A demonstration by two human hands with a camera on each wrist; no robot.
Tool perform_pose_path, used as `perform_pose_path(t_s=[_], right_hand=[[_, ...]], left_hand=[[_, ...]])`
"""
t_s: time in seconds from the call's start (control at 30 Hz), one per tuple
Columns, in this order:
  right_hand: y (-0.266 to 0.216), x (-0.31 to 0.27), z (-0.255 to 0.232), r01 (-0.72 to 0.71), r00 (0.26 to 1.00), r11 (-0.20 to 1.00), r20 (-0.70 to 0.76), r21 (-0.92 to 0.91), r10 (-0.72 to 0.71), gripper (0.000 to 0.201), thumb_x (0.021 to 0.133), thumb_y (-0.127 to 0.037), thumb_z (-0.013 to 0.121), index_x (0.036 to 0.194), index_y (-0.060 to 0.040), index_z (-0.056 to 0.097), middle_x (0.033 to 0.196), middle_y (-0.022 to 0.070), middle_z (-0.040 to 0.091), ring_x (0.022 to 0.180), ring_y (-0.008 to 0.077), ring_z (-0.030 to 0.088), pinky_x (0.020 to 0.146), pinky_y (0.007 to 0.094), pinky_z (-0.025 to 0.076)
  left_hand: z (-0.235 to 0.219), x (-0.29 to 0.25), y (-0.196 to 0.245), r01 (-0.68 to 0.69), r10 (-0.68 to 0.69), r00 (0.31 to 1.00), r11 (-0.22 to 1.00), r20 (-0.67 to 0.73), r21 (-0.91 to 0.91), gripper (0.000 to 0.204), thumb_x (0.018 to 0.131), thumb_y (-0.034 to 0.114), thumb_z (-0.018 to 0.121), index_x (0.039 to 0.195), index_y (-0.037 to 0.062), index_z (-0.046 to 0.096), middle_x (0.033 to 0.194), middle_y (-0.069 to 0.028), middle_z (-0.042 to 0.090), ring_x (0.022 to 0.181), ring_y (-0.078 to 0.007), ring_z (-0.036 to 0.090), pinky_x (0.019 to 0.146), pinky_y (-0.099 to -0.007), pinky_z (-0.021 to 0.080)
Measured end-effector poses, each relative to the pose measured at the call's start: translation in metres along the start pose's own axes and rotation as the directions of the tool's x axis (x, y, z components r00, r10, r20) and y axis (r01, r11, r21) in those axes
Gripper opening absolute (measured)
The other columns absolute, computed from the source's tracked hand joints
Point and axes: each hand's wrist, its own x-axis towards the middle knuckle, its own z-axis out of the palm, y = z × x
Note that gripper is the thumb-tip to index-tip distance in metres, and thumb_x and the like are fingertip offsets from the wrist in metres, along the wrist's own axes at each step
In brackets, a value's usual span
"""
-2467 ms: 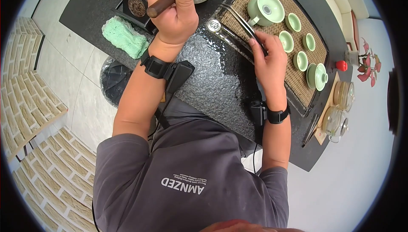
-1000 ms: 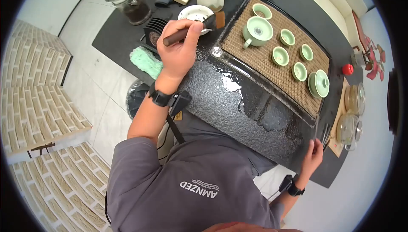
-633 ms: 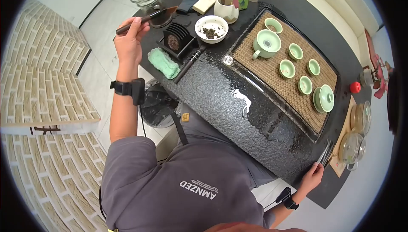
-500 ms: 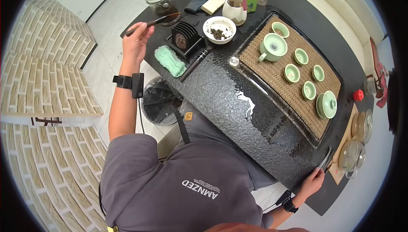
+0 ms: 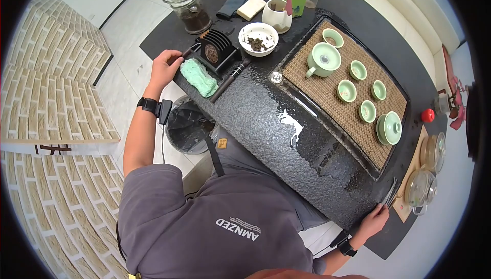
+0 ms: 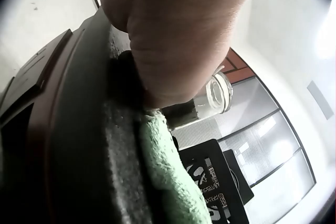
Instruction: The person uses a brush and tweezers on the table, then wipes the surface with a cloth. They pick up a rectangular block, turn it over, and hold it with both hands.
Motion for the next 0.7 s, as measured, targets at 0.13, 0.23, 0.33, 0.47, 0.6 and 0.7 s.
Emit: perform_pose_path(t_s=[0.13, 0.23, 0.33, 0.47, 0.6, 0.7], right_hand=[[-0.002, 0.000, -0.002, -0.012, 1.000, 1.000, 0.011, 0.018, 0.012, 0.031, 0.101, -0.024, 0.059, 0.116, 0.0031, 0.064, 0.104, 0.0174, 0.065, 0.095, 0.0346, 0.064, 0.082, 0.0416, 0.051], [-0.002, 0.002, -0.003, -0.035, 0.999, 0.999, 0.038, 0.011, 0.034, 0.032, 0.101, -0.025, 0.059, 0.116, 0.0029, 0.064, 0.106, 0.0177, 0.066, 0.097, 0.0352, 0.064, 0.084, 0.0418, 0.051], [0.000, 0.002, -0.005, -0.047, 0.996, 0.999, 0.076, -0.007, 0.047, 0.034, 0.101, -0.028, 0.059, 0.116, 0.0026, 0.063, 0.109, 0.0187, 0.066, 0.100, 0.0365, 0.064, 0.086, 0.0424, 0.050], [0.001, 0.001, -0.004, -0.047, 0.996, 0.998, 0.080, -0.036, 0.050, 0.034, 0.101, -0.028, 0.060, 0.115, 0.0022, 0.064, 0.108, 0.0187, 0.066, 0.098, 0.0363, 0.064, 0.086, 0.0426, 0.050], [0.005, -0.002, -0.002, -0.038, 0.996, 0.999, 0.077, -0.019, 0.040, 0.033, 0.099, -0.026, 0.061, 0.114, 0.0027, 0.065, 0.104, 0.0182, 0.066, 0.097, 0.0361, 0.064, 0.084, 0.0433, 0.051], [-0.008, -0.004, -0.013, -0.034, 0.997, 0.999, 0.070, 0.006, 0.033, 0.034, 0.099, -0.030, 0.062, 0.113, 0.0010, 0.066, 0.106, 0.0201, 0.067, 0.098, 0.0372, 0.064, 0.087, 0.0428, 0.051]], left_hand=[[-0.005, 0.003, 0.009, -0.039, 0.040, 0.999, 0.981, -0.003, 0.192, 0.020, 0.087, 0.011, 0.074, 0.105, 0.0020, 0.069, 0.094, -0.0081, 0.069, 0.091, -0.0196, 0.069, 0.081, -0.0316, 0.054], [-0.007, 0.019, 0.020, -0.130, 0.114, 0.991, 0.931, 0.067, 0.341, 0.025, 0.087, 0.018, 0.073, 0.105, 0.0022, 0.069, 0.093, -0.0129, 0.068, 0.091, -0.0254, 0.069, 0.080, -0.0350, 0.055], [-0.010, 0.045, 0.038, -0.118, 0.061, 0.988, 0.888, 0.141, 0.445, 0.025, 0.087, 0.021, 0.073, 0.102, 0.0013, 0.070, 0.092, -0.0135, 0.070, 0.086, -0.0269, 0.069, 0.078, -0.0364, 0.055], [-0.016, 0.066, 0.047, -0.072, -0.167, 0.923, 0.811, 0.347, 0.581, 0.029, 0.085, 0.026, 0.071, 0.097, 0.0000, 0.071, 0.088, -0.0173, 0.071, 0.082, -0.0326, 0.069, 0.075, -0.0411, 0.054], [-0.014, 0.068, 0.035, -0.133, -0.198, 0.876, 0.777, 0.439, 0.615, 0.030, 0.083, 0.028, 0.070, 0.092, -0.0005, 0.072, 0.086, -0.0198, 0.071, 0.078, -0.0365, 0.068, 0.072, -0.0441, 0.054], [-0.019, 0.066, 0.021, -0.268, -0.043, 0.892, 0.750, 0.449, 0.605, 0.028, 0.086, 0.029, 0.067, 0.090, 0.0008, 0.071, 0.087, -0.0191, 0.069, 0.082, -0.0363, 0.067, 0.071, -0.0444, 0.052]])
